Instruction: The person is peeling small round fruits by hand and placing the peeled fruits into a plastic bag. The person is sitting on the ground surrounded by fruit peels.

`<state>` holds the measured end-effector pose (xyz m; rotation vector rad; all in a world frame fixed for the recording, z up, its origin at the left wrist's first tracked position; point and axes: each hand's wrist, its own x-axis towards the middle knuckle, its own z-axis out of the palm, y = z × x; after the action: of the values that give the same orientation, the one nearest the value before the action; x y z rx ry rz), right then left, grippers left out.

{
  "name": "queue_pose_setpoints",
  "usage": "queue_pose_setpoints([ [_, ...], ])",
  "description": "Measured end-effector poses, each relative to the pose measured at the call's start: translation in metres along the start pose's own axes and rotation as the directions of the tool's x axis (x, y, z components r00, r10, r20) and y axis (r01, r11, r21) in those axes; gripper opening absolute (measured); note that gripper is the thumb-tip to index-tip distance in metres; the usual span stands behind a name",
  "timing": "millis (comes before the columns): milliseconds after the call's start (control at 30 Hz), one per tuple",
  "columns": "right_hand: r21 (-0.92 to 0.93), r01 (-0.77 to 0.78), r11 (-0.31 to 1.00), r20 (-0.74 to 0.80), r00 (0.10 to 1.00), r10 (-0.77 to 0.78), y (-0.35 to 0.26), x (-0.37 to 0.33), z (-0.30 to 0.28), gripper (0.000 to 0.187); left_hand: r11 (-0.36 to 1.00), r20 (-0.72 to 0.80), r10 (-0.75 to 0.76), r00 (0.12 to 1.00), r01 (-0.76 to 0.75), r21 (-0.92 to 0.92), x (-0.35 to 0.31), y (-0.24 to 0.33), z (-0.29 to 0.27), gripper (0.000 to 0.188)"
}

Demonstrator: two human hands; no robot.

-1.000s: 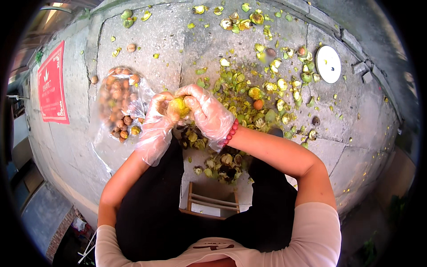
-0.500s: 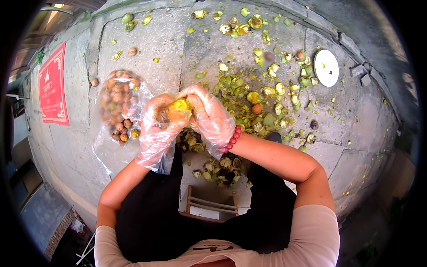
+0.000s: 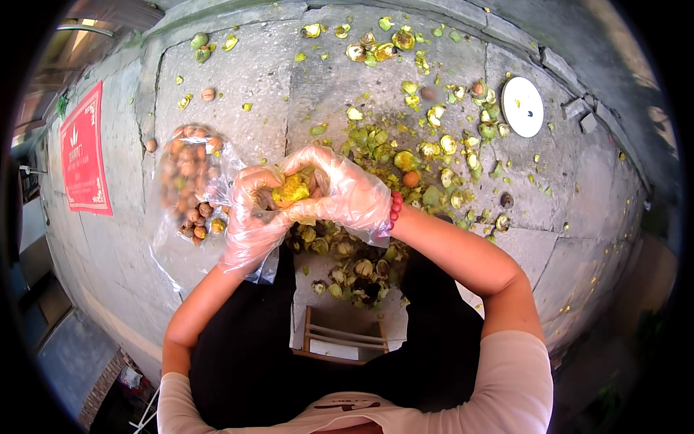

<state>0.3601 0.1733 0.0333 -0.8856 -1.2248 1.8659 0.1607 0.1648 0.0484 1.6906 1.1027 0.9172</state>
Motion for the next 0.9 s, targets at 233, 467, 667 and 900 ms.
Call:
queue_pose_setpoints([
  [233, -0.087, -0.008, 0.996, 0.061, 0.998, 0.013, -0.005, -0.011, -0.014, 0.05, 0.992, 0.175, -0.002, 0.985, 0.025, -0.126, -0.001, 0.004, -0.001, 0.048],
  [467, -0.224, -0.041, 0.974, 0.03, 0.998, 0.049, -0.02, -0.007, -0.016, 0.039, 0.79, 0.284, -0.283, 0.916, 0.391, -0.473, -0.007, 0.003, 0.002, 0.05],
  [667, -0.355, -0.003, 0.935, 0.074, 0.997, 0.031, -0.019, -0.007, -0.015, 0.038, 0.771, 0.378, -0.278, 0.883, 0.44, -0.461, -0.011, -0.013, -0.001, 0.048],
  [900, -0.236, -0.021, 0.971, -0.012, 1.0, 0.019, 0.001, -0.013, -0.007, 0.042, 0.803, 0.365, -0.367, 0.856, 0.489, -0.34, -0.012, -0.008, 0.007, 0.037],
])
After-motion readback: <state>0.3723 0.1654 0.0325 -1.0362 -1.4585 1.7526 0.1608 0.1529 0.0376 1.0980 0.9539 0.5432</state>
